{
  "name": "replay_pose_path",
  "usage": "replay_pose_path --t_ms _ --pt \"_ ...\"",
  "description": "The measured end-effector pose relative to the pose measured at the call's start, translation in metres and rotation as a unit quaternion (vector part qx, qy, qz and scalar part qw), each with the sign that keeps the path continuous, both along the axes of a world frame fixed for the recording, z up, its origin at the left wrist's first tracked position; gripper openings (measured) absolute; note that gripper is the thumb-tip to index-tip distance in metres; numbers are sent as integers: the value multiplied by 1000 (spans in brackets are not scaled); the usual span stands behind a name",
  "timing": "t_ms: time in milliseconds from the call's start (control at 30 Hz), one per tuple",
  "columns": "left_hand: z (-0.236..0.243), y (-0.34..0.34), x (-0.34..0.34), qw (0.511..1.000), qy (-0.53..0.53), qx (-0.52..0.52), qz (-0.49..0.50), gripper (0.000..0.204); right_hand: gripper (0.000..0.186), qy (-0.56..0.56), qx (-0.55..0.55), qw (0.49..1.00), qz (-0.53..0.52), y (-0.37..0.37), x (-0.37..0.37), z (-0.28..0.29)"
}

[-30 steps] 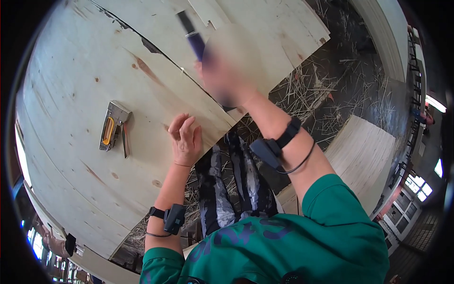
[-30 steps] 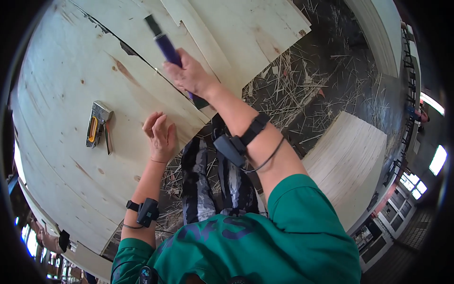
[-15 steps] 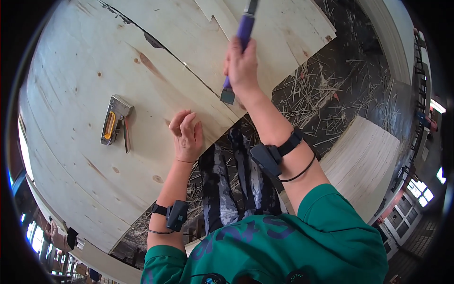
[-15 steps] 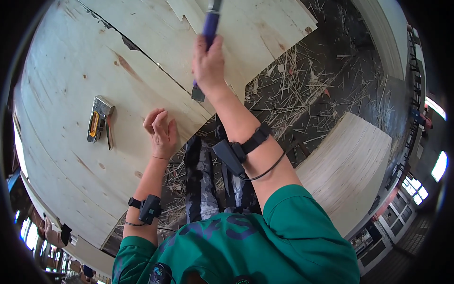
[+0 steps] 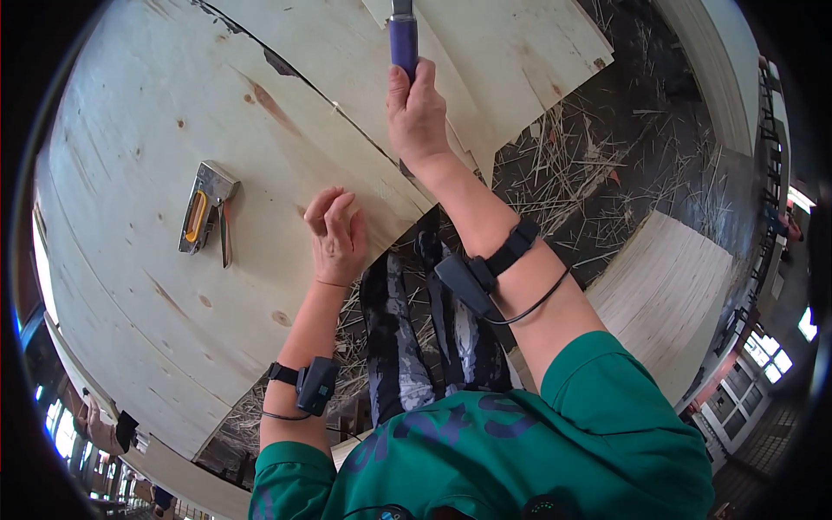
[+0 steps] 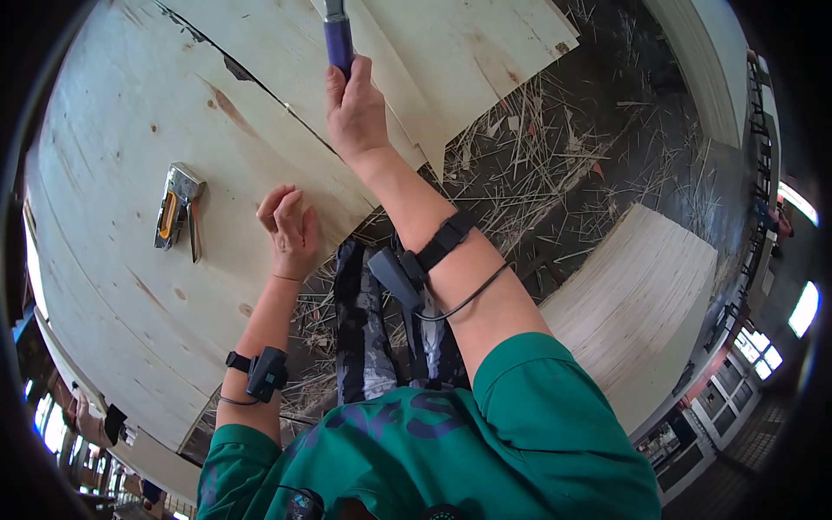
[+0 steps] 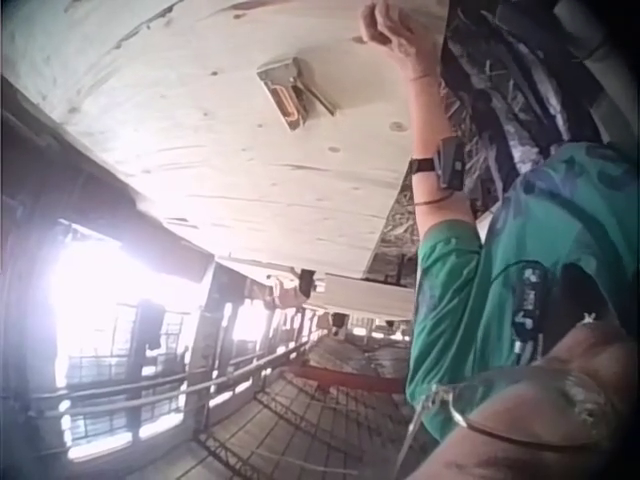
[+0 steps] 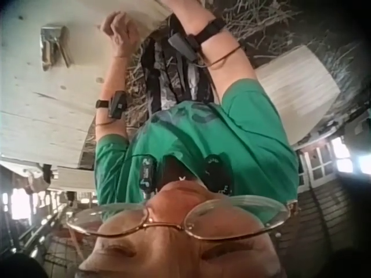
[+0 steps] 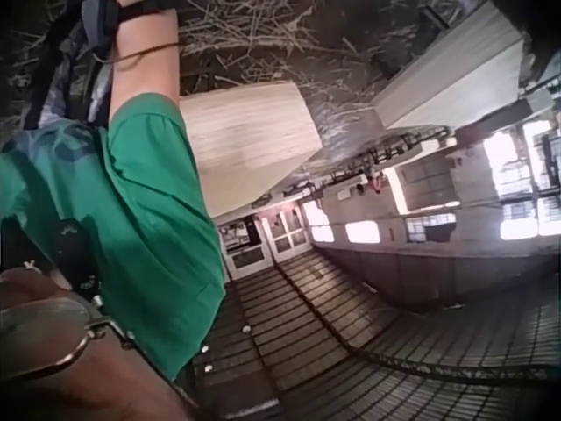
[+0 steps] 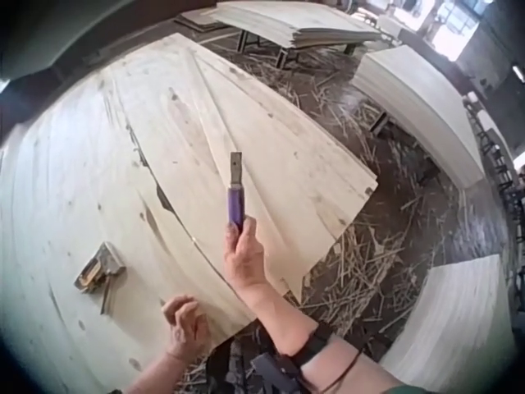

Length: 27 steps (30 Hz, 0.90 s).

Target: The person uses a scraper to pry up and remove thin strips of wood from a large plywood sheet, occasionally using a staple gun on the surface. They flip the board over to continue removing strips from the other side, setting the detached pieces aside by hand.

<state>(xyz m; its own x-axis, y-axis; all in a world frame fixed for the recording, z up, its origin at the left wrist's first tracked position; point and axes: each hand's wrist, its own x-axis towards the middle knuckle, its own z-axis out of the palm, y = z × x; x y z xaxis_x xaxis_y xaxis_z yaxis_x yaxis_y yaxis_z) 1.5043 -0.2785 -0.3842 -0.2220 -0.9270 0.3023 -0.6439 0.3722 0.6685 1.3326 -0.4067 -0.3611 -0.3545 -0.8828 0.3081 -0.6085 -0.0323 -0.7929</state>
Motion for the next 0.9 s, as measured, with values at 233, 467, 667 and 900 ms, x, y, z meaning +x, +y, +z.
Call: replay_pose_path --t_ms 233,467,667,900 --pt "4 1 3 1000 10 18 11 40 32 -358 165 919 1 21 -10 7" --pt "38 -73 -24 974 -118 -16 -191 19 32 -418 161 894 18 31 -17 14" --pt "46 -95 -9 964 -123 23 -233 11 29 -269 257 919 134 96 -59 13" --pt "91 -18 -14 863 -66 307 -396 12 42 -12 309 949 62 49 -129 73"
